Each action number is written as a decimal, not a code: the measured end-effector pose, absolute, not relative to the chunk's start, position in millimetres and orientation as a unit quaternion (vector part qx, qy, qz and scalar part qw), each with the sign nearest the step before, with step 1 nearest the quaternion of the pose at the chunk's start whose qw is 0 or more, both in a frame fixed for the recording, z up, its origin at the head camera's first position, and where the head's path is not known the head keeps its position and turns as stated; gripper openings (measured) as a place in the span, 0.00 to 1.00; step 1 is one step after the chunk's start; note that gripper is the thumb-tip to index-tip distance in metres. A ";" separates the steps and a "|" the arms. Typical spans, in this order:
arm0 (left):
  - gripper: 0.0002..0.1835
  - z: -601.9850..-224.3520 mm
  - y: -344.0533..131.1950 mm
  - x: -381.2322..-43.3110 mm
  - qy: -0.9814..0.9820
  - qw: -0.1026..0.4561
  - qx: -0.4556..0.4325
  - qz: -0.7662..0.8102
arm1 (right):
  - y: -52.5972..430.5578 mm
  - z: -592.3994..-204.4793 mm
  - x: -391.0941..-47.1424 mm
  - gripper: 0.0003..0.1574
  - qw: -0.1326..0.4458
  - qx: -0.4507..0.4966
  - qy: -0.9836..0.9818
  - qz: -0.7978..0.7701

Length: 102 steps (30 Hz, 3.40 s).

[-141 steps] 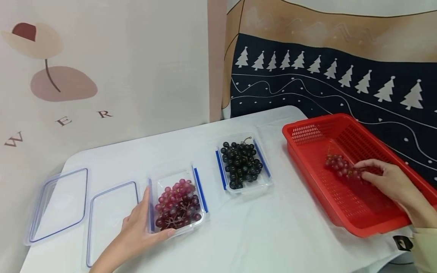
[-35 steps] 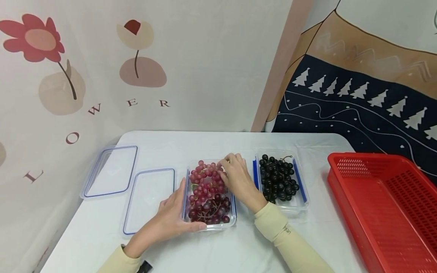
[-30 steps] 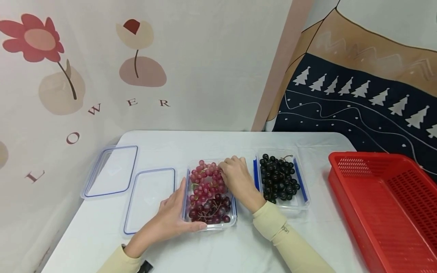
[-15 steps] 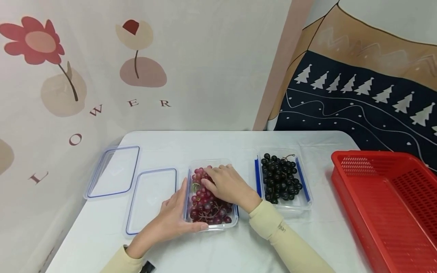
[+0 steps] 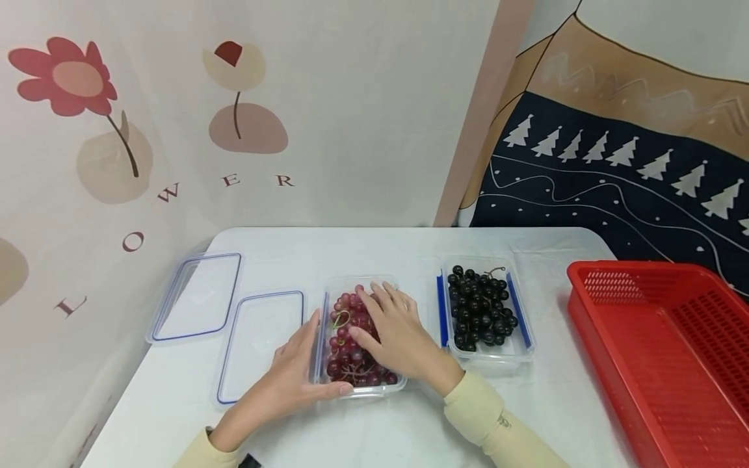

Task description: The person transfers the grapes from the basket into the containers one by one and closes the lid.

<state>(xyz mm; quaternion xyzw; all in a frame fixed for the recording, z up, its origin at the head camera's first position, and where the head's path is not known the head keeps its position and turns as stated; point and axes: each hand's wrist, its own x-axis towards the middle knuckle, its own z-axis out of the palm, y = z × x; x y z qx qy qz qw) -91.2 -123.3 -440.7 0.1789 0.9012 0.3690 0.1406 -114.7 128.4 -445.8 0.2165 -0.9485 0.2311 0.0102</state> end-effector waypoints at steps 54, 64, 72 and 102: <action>0.33 -435.3 -266.0 -96.0 0.915 0.054 0.053 0.396 | 160.9 -444.6 -60.4 0.83 -0.091 0.152 -0.918 0.355; 0.27 -431.4 -272.3 -90.2 0.873 0.069 0.003 0.483 | 164.3 -447.9 -61.5 0.82 -0.093 0.153 -0.916 0.360; 0.28 -420.3 -275.5 -83.9 0.839 0.067 -0.019 0.539 | 165.6 -445.9 -61.2 0.82 -0.084 0.152 -0.913 0.368; 0.28 -378.1 -176.5 -115.4 0.777 0.069 0.048 0.624 | 158.1 -431.1 -81.5 0.32 0.137 0.167 -0.860 0.463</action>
